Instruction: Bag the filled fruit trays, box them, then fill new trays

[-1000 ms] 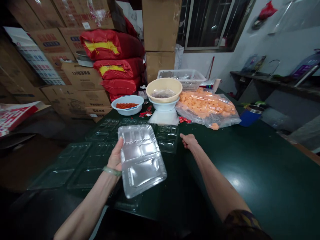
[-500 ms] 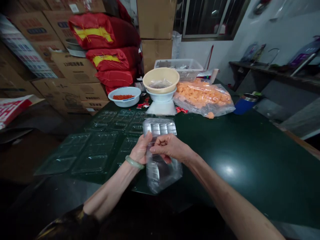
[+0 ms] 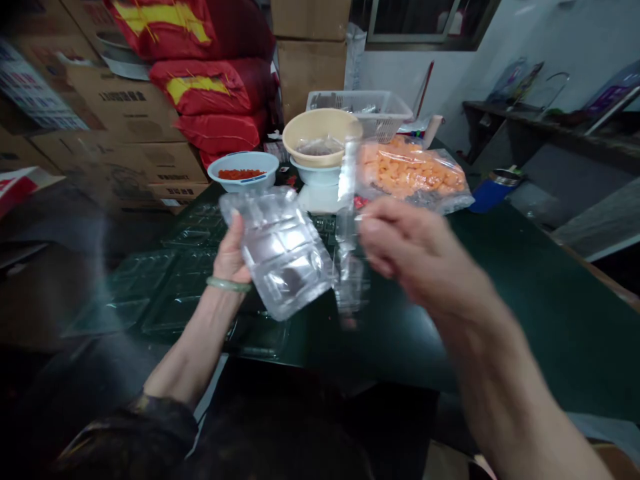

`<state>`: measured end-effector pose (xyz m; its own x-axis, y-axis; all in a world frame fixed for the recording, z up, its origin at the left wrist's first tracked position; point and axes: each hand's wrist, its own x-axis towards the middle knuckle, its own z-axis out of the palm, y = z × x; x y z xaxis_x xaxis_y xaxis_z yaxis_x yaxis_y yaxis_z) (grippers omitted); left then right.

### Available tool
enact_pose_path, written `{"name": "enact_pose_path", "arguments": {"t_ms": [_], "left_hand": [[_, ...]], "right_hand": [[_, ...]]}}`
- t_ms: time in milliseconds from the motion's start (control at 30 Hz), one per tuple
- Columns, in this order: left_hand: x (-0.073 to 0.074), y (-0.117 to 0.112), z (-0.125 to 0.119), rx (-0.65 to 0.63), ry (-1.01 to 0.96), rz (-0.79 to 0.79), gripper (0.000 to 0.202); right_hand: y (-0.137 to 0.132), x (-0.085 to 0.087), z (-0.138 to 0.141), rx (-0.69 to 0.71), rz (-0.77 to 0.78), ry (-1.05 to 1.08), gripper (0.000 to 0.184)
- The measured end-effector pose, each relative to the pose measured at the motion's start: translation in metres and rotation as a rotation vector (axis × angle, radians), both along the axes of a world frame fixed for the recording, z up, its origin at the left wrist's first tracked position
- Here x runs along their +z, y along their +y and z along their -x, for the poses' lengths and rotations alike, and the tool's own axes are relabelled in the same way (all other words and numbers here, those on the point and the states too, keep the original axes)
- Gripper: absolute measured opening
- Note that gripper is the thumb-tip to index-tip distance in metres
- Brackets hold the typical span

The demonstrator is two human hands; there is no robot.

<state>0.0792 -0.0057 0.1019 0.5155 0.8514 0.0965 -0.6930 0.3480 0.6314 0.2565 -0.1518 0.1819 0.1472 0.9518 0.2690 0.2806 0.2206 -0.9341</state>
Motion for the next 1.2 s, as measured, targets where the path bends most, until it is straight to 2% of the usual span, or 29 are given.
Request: {"name": "enact_pose_path", "arguments": {"t_ms": [67,167,233,333,400,467,533,600,667,733,767,800,833,900,1000,1067,1200], "left_hand": [[0.003,0.015,0.022,0.035,-0.057,-0.043,0.046],[0.006,0.027,0.051,0.093,-0.103,-0.072,0.047],[0.008,0.027,0.058,0.086,-0.120,-0.078,0.048],[0.011,0.018,0.049,0.010,-0.117,-0.065,0.053],[0.012,0.009,0.035,-0.055,-0.099,-0.034,0.056],[0.010,0.002,0.019,-0.104,-0.075,0.007,0.056],[0.006,-0.004,0.004,-0.127,-0.039,0.052,0.054],[0.000,-0.007,-0.010,-0.110,-0.002,0.081,0.055],[-0.005,-0.011,-0.022,-0.048,0.049,0.098,0.056],[-0.009,-0.019,-0.035,0.009,0.119,0.097,0.053],[-0.010,-0.025,-0.042,0.019,0.148,0.084,0.050],[-0.009,-0.033,-0.049,0.011,0.167,0.061,0.047],[-0.008,-0.041,-0.055,-0.008,0.172,0.035,0.043],[-0.005,-0.057,-0.065,-0.057,0.151,0.000,0.039],[-0.002,-0.073,-0.074,-0.153,0.128,-0.003,0.041],[-0.002,-0.076,-0.076,-0.203,0.128,-0.001,0.043],[-0.006,-0.071,-0.080,-0.246,0.158,-0.009,0.051]], "right_hand": [[-0.023,-0.016,-0.031,-0.036,0.157,0.215,0.021],[-0.053,-0.067,-0.065,-0.073,0.546,0.465,0.030],[-0.061,-0.102,-0.073,-0.118,0.668,0.562,0.036],[-0.052,-0.135,-0.069,-0.089,0.780,0.619,0.040],[-0.035,-0.145,-0.062,-0.051,0.846,0.622,0.040],[-0.019,-0.151,-0.056,-0.073,0.888,0.599,0.035],[-0.007,-0.152,-0.051,-0.121,0.926,0.556,0.027],[-0.005,-0.146,-0.045,-0.226,0.932,0.472,0.021],[-0.011,-0.129,-0.036,-0.416,0.757,0.320,0.015],[-0.019,-0.103,-0.021,-0.545,0.417,0.117,0.013],[-0.022,-0.088,-0.013,-0.523,0.259,0.018,0.016],[-0.024,-0.074,-0.004,-0.445,0.165,-0.063,0.018],[-0.024,-0.061,0.004,-0.326,0.129,-0.121,0.021],[-0.018,-0.046,0.014,-0.097,0.160,-0.173,0.026],[-0.004,-0.044,0.011,0.106,0.302,-0.100,0.033],[0.003,-0.049,0.002,0.178,0.368,-0.023,0.033],[0.006,-0.051,-0.013,0.260,0.401,0.056,0.031]]}}
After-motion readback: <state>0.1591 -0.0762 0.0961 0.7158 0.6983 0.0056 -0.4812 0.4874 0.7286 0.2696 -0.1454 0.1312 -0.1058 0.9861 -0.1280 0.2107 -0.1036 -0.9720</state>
